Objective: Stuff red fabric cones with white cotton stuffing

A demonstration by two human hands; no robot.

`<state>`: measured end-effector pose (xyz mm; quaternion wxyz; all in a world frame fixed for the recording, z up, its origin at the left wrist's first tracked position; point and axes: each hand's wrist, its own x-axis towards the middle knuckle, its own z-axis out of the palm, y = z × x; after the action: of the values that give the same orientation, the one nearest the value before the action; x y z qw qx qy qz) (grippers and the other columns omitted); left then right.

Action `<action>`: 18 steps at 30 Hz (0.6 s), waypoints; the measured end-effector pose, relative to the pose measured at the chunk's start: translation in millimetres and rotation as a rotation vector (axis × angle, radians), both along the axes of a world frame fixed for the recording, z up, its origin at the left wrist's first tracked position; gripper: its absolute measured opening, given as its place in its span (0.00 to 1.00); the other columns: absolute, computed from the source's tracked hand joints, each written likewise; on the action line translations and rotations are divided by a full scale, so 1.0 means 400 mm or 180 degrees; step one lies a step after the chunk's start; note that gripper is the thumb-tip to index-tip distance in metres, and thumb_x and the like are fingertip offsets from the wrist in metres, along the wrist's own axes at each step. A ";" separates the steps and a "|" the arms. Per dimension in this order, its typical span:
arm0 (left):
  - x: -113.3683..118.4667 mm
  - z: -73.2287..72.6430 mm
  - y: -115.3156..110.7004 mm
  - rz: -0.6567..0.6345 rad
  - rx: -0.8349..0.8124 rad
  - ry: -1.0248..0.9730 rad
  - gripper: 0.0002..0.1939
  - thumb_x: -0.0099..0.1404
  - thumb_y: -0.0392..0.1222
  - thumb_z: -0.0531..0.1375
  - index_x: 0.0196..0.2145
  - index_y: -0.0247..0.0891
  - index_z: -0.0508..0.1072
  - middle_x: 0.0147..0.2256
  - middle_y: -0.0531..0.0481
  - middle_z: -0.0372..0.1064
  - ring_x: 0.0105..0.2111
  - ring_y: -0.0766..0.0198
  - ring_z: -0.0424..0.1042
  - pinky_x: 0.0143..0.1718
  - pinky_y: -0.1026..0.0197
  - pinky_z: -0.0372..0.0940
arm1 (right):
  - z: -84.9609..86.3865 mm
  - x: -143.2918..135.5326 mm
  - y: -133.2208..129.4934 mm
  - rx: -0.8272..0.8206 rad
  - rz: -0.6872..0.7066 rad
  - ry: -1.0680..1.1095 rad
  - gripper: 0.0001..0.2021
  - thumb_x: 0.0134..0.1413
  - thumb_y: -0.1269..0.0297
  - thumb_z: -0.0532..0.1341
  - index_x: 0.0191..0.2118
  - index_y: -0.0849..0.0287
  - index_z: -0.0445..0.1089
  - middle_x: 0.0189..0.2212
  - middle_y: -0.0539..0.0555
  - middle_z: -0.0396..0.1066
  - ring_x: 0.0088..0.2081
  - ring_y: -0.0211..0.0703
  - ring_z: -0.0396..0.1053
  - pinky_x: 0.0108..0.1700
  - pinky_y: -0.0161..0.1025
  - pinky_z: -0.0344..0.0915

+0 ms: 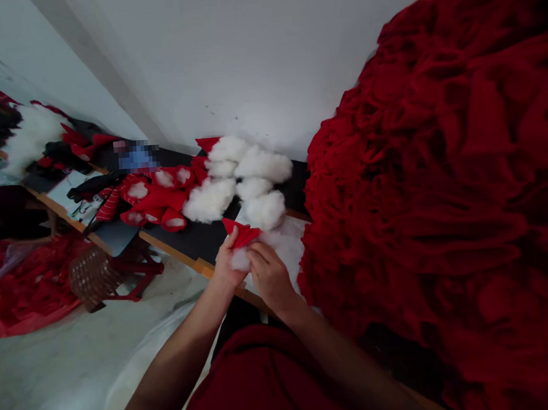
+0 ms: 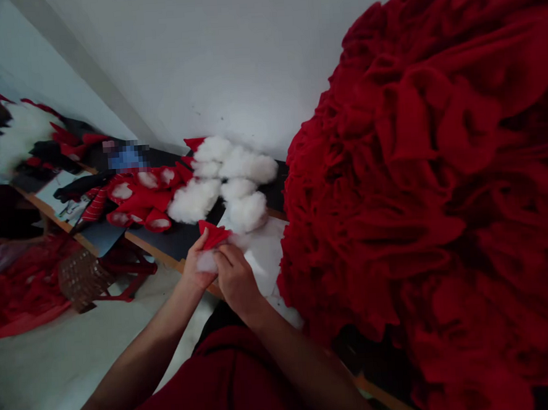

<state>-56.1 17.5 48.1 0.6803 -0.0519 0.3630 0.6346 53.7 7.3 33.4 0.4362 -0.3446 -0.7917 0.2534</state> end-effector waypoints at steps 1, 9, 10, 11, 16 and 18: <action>0.004 0.003 -0.004 -0.0034 0.0028 0.0010 0.14 0.62 0.46 0.52 0.31 0.34 0.72 0.27 0.48 0.71 0.25 0.66 0.70 0.31 0.64 0.67 | -0.001 -0.010 -0.005 0.0037 0.0115 0.0012 0.15 0.52 0.78 0.46 0.36 0.58 0.67 0.37 0.57 0.69 0.43 0.42 0.66 0.48 0.42 0.66; 0.001 -0.009 -0.023 -0.0162 0.0069 0.0196 0.15 0.60 0.50 0.54 0.36 0.36 0.71 0.33 0.46 0.72 0.33 0.60 0.72 0.39 0.55 0.66 | -0.008 -0.019 -0.005 -0.0464 0.0772 0.0406 0.04 0.44 0.72 0.55 0.27 0.56 0.59 0.34 0.54 0.66 0.38 0.40 0.65 0.39 0.38 0.67; 0.002 -0.009 -0.023 -0.0145 0.0044 0.0193 0.15 0.60 0.50 0.54 0.36 0.35 0.70 0.32 0.46 0.71 0.33 0.60 0.72 0.39 0.54 0.66 | -0.013 -0.017 0.005 -0.0464 0.0891 0.0475 0.05 0.43 0.73 0.55 0.26 0.56 0.57 0.32 0.52 0.65 0.36 0.39 0.65 0.38 0.37 0.67; 0.004 -0.008 -0.022 -0.0102 0.0020 0.0190 0.15 0.60 0.49 0.54 0.36 0.34 0.70 0.32 0.46 0.71 0.32 0.61 0.72 0.39 0.56 0.66 | -0.018 -0.015 0.014 -0.0453 0.0942 0.0565 0.06 0.42 0.74 0.54 0.26 0.56 0.57 0.32 0.51 0.65 0.36 0.39 0.65 0.37 0.36 0.66; 0.005 0.008 -0.016 0.0259 -0.0064 0.0336 0.14 0.63 0.44 0.51 0.33 0.31 0.71 0.30 0.46 0.71 0.29 0.65 0.71 0.36 0.63 0.66 | -0.027 0.006 0.035 -0.0247 0.0253 0.0462 0.11 0.44 0.78 0.50 0.34 0.57 0.61 0.43 0.57 0.60 0.47 0.44 0.60 0.49 0.45 0.61; 0.002 0.014 -0.016 0.0241 -0.0080 0.0436 0.14 0.62 0.44 0.51 0.34 0.31 0.71 0.30 0.45 0.72 0.31 0.63 0.71 0.39 0.61 0.66 | -0.024 0.015 0.039 -0.0346 -0.0233 0.0355 0.16 0.41 0.77 0.54 0.39 0.57 0.62 0.49 0.59 0.55 0.52 0.49 0.55 0.51 0.49 0.58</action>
<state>-55.3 11.2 53.6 0.6287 -0.0306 0.4144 0.6573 59.6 23.1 23.9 0.4692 -0.3819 -0.7381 0.2987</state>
